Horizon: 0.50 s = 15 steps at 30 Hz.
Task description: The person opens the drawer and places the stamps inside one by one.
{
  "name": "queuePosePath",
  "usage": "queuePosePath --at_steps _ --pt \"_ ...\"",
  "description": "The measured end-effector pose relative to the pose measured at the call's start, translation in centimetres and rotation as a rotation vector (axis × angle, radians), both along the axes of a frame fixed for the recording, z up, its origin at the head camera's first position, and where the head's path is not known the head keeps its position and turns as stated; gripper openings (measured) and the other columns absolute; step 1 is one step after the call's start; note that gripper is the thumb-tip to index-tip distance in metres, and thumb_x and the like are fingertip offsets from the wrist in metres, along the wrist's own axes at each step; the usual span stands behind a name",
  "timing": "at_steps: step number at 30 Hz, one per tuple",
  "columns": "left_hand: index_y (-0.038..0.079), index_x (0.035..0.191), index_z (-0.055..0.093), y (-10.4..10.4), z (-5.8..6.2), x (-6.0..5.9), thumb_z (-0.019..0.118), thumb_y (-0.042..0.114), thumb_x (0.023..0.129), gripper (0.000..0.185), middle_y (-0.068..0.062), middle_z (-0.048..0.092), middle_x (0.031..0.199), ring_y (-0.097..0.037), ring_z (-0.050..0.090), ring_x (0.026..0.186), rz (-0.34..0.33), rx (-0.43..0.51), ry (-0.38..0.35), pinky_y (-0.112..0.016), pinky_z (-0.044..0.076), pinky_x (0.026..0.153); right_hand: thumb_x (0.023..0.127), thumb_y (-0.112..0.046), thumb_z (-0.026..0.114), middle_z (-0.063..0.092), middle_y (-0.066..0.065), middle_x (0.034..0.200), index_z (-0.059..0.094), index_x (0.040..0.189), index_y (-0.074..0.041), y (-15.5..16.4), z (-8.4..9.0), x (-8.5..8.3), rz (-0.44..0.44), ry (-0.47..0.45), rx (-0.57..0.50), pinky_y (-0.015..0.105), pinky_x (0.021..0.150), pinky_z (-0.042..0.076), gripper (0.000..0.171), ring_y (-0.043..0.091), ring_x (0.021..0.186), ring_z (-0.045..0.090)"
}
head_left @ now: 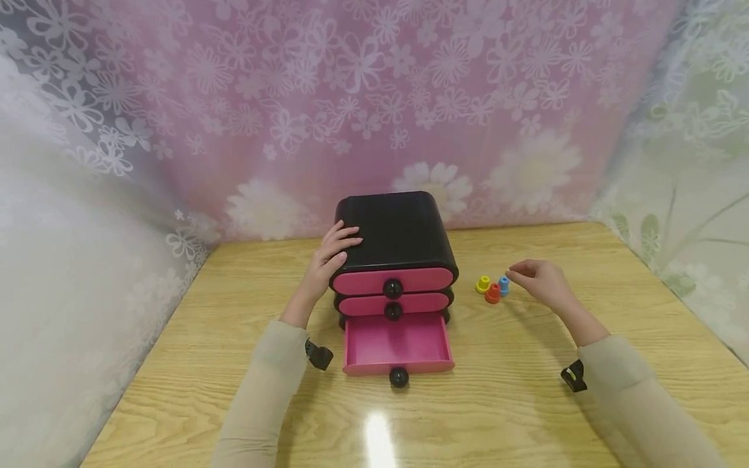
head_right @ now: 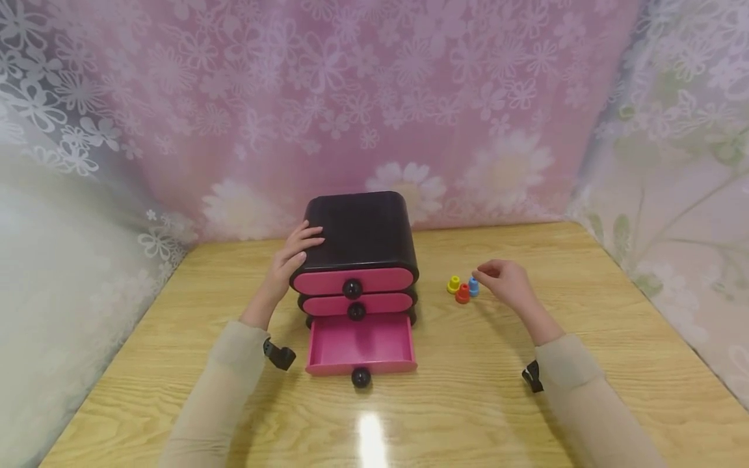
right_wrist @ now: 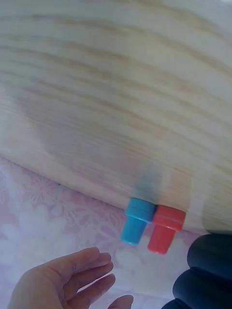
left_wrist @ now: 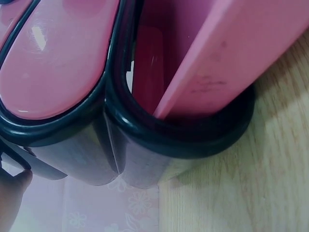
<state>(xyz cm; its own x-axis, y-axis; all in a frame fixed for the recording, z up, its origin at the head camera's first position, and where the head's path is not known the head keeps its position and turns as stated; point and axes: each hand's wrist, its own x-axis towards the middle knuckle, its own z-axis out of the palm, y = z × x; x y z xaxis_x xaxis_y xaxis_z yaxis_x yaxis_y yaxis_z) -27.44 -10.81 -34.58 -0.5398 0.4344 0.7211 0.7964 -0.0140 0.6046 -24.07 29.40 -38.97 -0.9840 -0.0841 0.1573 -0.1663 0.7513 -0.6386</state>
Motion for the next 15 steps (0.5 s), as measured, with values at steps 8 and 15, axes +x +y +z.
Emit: queuePosePath --at_steps 8,15 --pt "-0.021 0.107 0.049 -0.08 0.29 0.27 0.035 -0.009 0.081 0.033 -0.038 0.036 0.122 -0.049 0.008 0.125 -0.004 -0.004 -0.009 -0.052 0.006 0.102 0.089 -0.028 0.051 0.058 0.026 0.102 0.057 0.107 0.009 0.19 -0.33 -0.46 0.022 -0.007 0.04 0.047 0.074 0.045 0.041 0.038 0.092 0.054" --pt "-0.021 0.107 0.049 -0.04 0.3 0.28 0.035 -0.01 0.08 0.033 -0.037 0.036 0.122 -0.049 0.009 0.125 -0.001 -0.003 -0.014 -0.05 0.006 0.103 0.087 -0.026 0.055 0.059 0.026 0.101 0.055 0.108 0.011 0.24 -0.49 -0.73 0.047 -0.025 0.059 0.047 0.075 0.045 0.042 0.038 0.091 0.056"
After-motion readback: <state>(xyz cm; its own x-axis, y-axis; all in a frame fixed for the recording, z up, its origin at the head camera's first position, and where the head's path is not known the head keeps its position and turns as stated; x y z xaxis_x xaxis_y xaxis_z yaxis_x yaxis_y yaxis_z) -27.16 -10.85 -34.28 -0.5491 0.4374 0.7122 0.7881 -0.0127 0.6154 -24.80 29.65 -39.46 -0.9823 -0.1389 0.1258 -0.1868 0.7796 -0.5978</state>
